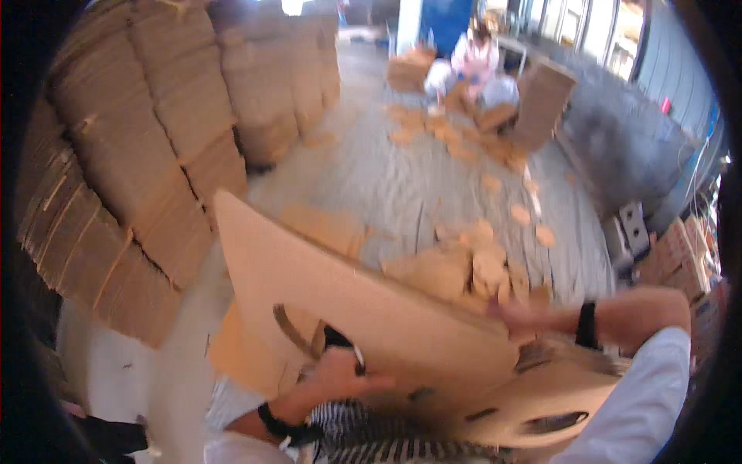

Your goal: Sorting and processing circular cardboard inserts and templates on a factory floor.

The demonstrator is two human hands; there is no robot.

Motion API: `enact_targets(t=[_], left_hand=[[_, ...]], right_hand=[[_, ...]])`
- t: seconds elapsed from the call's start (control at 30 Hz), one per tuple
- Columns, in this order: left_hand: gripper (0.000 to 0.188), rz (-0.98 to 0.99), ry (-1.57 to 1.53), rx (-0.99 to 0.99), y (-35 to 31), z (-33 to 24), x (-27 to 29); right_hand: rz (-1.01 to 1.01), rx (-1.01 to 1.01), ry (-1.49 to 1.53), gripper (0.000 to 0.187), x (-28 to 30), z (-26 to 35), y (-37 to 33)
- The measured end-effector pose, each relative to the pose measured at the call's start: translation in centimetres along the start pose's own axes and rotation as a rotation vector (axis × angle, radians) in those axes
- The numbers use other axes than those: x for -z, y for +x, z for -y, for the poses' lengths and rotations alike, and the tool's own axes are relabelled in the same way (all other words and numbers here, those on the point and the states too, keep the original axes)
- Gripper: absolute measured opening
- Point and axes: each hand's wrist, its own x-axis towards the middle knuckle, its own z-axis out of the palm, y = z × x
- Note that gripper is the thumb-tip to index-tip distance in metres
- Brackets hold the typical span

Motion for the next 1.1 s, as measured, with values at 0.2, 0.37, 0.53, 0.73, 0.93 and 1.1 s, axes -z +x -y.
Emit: enact_targets(t=[0.2, 0.37, 0.53, 0.73, 0.93, 1.1], left_hand=[[0.047, -0.080, -0.363, 0.083, 1.5, -0.6, 0.4], [0.042, -0.067, -0.177, -0.018, 3.1, -0.4, 0.2], [0.039, -0.092, -0.427, -0.059, 1.0, -1.0, 0.4], [0.037, -0.012, -0.444, 0.047, 1.4, -1.5, 0.3], [0.044, -0.145, -0.275, 0.224, 2.5, -2.1, 0.8], [0.055, -0.328, 0.071, 0.309, 3.1, -0.2, 0.7]], right_hand=[[0.241, -0.320, 0.454, 0.049, 9.8, 11.5, 2.8], [0.274, -0.327, 0.468, 0.052, 8.8, 11.2, 2.6], [0.329, -0.255, 0.497, 0.055, 8.8, 13.0, 2.8], [0.320, -0.255, 0.490, 0.060, 8.9, 12.8, 2.9], [-0.054, -0.384, 0.268, 0.061, 15.8, 5.8, -5.1], [-0.422, -0.820, 0.342, 0.053, 13.4, 3.0, -26.2]])
